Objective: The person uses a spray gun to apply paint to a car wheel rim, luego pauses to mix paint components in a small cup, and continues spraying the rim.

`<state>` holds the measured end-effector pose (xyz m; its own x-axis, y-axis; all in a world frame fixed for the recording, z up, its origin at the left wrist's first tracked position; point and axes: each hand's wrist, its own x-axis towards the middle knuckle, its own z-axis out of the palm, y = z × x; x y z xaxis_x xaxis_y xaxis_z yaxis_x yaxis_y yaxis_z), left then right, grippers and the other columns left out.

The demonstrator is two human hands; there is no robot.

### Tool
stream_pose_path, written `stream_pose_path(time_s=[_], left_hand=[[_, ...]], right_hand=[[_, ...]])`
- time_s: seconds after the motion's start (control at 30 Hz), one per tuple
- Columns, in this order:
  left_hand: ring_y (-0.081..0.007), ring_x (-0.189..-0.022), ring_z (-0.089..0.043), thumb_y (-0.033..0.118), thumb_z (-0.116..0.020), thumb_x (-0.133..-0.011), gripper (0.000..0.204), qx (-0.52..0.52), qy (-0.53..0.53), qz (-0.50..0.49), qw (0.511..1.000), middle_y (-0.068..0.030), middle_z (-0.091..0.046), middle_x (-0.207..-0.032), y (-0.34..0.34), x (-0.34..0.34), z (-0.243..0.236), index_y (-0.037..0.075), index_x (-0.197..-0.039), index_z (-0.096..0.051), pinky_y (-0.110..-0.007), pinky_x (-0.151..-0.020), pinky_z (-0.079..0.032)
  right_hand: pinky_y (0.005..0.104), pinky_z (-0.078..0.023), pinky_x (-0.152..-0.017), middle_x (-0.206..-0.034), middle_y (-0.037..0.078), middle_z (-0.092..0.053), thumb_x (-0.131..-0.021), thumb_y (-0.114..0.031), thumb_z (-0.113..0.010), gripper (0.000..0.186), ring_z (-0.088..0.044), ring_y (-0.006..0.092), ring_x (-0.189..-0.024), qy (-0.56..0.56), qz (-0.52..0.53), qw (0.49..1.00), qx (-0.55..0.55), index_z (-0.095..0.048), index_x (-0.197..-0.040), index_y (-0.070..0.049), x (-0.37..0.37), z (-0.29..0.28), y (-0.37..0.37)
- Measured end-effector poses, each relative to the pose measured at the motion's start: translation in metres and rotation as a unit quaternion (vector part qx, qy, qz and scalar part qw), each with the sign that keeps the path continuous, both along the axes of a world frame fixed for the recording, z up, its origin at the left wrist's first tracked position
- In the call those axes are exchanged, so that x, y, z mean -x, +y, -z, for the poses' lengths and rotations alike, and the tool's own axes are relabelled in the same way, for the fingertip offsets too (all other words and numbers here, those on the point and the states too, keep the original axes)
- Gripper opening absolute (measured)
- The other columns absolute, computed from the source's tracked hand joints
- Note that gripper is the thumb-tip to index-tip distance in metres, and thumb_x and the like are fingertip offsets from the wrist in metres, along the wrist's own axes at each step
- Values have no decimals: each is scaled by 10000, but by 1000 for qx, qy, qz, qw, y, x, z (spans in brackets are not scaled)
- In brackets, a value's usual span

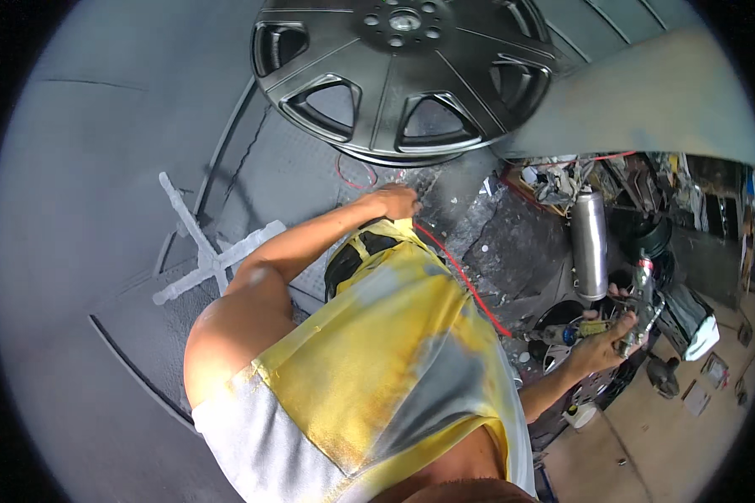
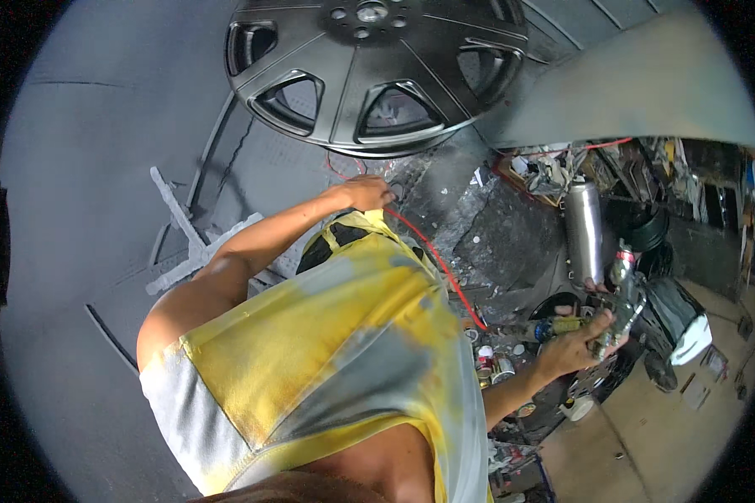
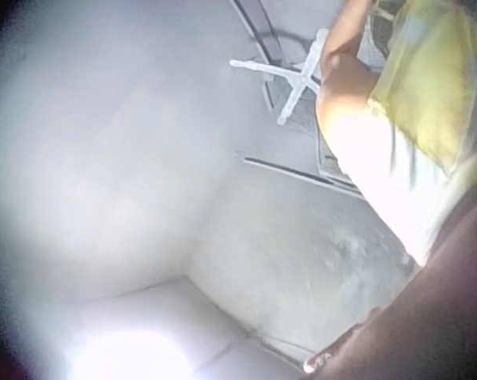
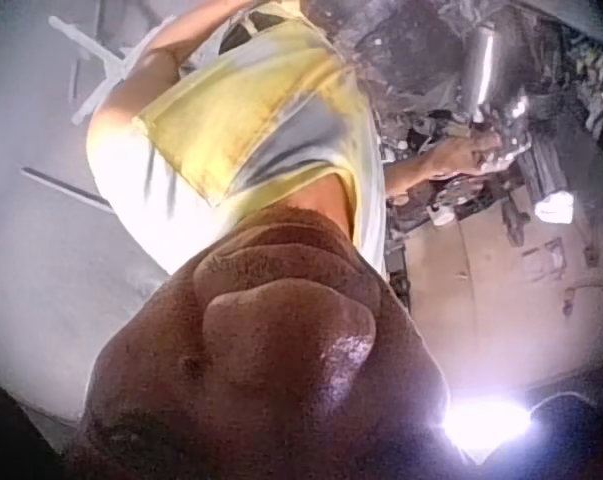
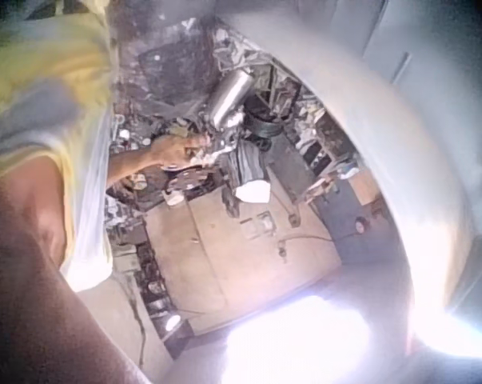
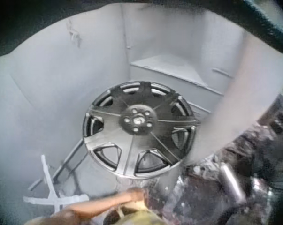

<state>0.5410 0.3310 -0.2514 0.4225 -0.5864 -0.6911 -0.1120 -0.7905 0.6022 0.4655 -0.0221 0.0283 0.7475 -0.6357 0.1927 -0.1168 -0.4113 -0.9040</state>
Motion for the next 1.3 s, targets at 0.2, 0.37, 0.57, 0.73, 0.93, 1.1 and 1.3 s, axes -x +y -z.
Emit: stream_pose_path(time_s=[0.2, 0.37, 0.57, 0.73, 0.93, 1.1, 1.3], left_hand=[[-397, -1204, -575, 346, -462, -1022, 411, 123, 11, 94, 988, -214, -659, -1221, -142, -11, -104, 46, -1220, -660, -492, -1052, -434], [-332, -1205, -592, 334, -509, -1009, 415, 357, 36, 15, 933, -178, -669, -1224, -206, 34, -134, 38, -1271, -635, -444, -1046, -451], [-316, -1134, -629, 336, -611, -963, 479, 418, 141, -101, 892, -201, -662, -1214, -218, 60, -157, -14, -1290, -593, -427, -994, -474], [-360, -1032, -643, 363, -685, -912, 511, 437, 57, -84, 894, -211, -674, -1132, -194, 40, -213, -52, -1189, -578, -435, -894, -484], [-179, -865, -633, 273, -663, -939, 327, 420, 151, -127, 886, -132, -696, -951, -146, 13, -205, -50, -984, -636, -369, -759, -514], [-230, -1057, -626, 267, -560, -988, 312, 419, 109, -216, 875, -129, -674, -1123, -85, 21, -195, 23, -1173, -622, -374, -943, -498], [-223, -927, -605, 230, -552, -983, 228, 267, 17, -418, 868, -105, -630, -1024, -95, 77, -190, 44, -1103, -605, -371, -853, -495]], right_hand=[[242, -556, -506, -1122, 213, -682, -1063, -274, -513, 335, -702, 206, -854, 53, -8, 997, -56, -452, -1250, -3, 17, 18, -26], [245, -580, -524, -1142, 185, -645, -1056, -205, -516, 310, -689, 234, -975, 24, -110, 988, -110, -402, -1270, -13, 25, 32, -41], [245, -582, -564, -1141, 163, -627, -1044, -207, -548, 368, -682, 244, -983, 62, -202, 969, -127, -402, -1320, -12, 23, 34, -43], [283, -589, -617, -1143, 193, -649, -1021, -202, -594, 462, -686, 218, -913, 71, -283, 941, -168, -376, -1358, 27, 1, 22, -6], [369, -558, -706, -1034, 219, -719, -933, -196, -721, 468, -708, 249, -781, 23, -463, 879, -113, -486, -1270, 28, -47, 37, 34], [437, -538, -699, -918, 215, -668, -842, -203, -779, 396, -673, 398, -788, -11, -675, 738, -14, -631, -1135, 19, -117, 18, 80], [501, -555, -751, -1074, 225, -597, -846, -178, -737, 490, -662, 426, -901, -68, -846, 522, -77, -552, -1262, 1, -168, 13, 127]])
